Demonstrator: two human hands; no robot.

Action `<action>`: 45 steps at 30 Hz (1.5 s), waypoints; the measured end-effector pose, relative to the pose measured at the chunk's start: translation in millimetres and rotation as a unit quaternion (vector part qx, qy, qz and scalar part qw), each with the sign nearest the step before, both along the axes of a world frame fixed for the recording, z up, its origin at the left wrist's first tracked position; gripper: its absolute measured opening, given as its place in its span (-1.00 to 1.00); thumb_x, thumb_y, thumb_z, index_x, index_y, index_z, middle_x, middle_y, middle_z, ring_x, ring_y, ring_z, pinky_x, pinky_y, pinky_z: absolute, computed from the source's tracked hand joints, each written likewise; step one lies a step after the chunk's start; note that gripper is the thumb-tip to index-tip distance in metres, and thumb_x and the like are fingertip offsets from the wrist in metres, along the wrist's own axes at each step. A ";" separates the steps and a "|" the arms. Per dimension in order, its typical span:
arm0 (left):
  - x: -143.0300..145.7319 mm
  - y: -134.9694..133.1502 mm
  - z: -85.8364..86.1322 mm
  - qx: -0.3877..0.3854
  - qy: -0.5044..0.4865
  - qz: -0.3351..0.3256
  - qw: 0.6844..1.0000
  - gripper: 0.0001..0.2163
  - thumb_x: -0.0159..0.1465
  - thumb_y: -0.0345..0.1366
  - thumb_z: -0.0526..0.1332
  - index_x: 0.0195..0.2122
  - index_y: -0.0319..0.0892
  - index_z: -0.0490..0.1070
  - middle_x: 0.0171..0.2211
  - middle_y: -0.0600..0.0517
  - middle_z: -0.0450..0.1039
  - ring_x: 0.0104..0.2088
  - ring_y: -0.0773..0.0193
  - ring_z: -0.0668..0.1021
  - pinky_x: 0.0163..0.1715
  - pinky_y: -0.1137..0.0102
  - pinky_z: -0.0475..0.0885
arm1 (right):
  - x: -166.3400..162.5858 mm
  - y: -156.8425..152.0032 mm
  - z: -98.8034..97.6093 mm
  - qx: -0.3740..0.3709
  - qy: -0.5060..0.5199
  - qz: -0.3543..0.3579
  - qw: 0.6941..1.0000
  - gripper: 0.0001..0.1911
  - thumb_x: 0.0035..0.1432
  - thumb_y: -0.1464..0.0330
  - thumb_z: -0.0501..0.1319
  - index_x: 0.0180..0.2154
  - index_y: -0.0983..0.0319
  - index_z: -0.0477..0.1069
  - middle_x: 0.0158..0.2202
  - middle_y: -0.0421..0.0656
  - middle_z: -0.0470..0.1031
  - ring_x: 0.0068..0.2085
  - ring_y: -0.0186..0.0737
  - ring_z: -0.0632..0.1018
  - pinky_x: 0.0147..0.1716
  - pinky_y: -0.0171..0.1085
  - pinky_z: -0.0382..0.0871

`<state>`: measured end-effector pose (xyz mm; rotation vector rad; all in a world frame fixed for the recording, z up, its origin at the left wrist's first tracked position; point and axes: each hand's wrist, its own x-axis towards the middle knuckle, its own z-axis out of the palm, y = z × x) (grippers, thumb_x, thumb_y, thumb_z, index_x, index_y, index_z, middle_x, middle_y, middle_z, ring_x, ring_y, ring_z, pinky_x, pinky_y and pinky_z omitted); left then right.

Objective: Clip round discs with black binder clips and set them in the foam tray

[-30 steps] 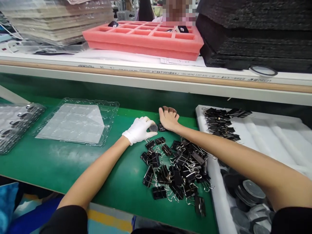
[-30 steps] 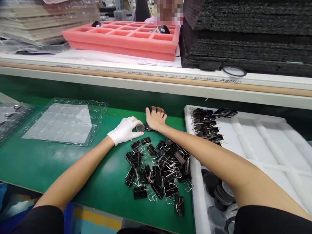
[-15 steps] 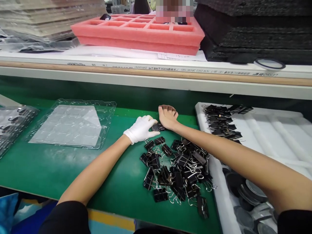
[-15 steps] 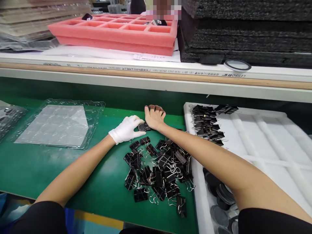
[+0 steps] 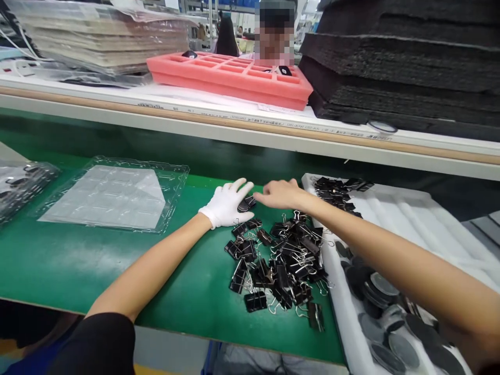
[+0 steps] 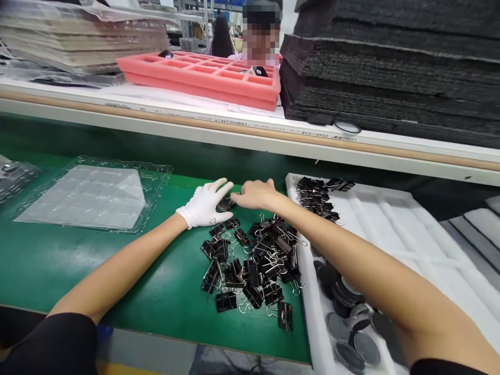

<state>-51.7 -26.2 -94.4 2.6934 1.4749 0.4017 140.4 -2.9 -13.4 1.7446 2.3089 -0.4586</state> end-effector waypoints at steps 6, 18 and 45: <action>-2.2 -1.7 3.6 -0.012 0.049 -0.071 0.996 -0.45 0.38 0.00 0.09 0.39 0.09 0.24 0.23 -0.14 0.39 0.13 -0.18 0.40 0.06 0.00 0.25 | -7.1 -40.8 -3.3 -0.103 -0.036 0.059 0.992 -0.55 0.27 0.07 0.21 -0.56 0.19 0.41 -0.40 -0.02 0.56 -0.09 0.16 0.60 0.17 0.18 0.24; -13.4 -7.0 2.4 0.040 0.037 0.029 0.998 -0.39 0.35 0.06 0.15 0.37 -0.03 0.26 0.32 -0.16 0.32 0.21 -0.20 0.35 0.11 -0.03 0.19 | 21.2 7.2 2.9 -0.087 0.008 -0.016 0.996 -0.77 0.20 0.20 0.32 -0.43 0.19 0.53 -0.22 -0.05 0.63 -0.08 0.08 0.60 -0.04 -0.02 0.44; 0.8 8.8 -4.2 -0.081 0.000 0.015 0.997 -0.49 0.28 0.16 0.32 0.14 0.00 0.50 0.03 -0.05 0.54 -0.01 -0.02 0.50 -0.08 0.19 0.32 | -0.9 26.4 -83.4 0.075 0.247 -0.111 0.960 -0.37 0.46 0.01 -0.34 0.23 0.15 0.22 0.28 0.11 0.24 0.36 0.14 0.21 0.36 0.21 0.02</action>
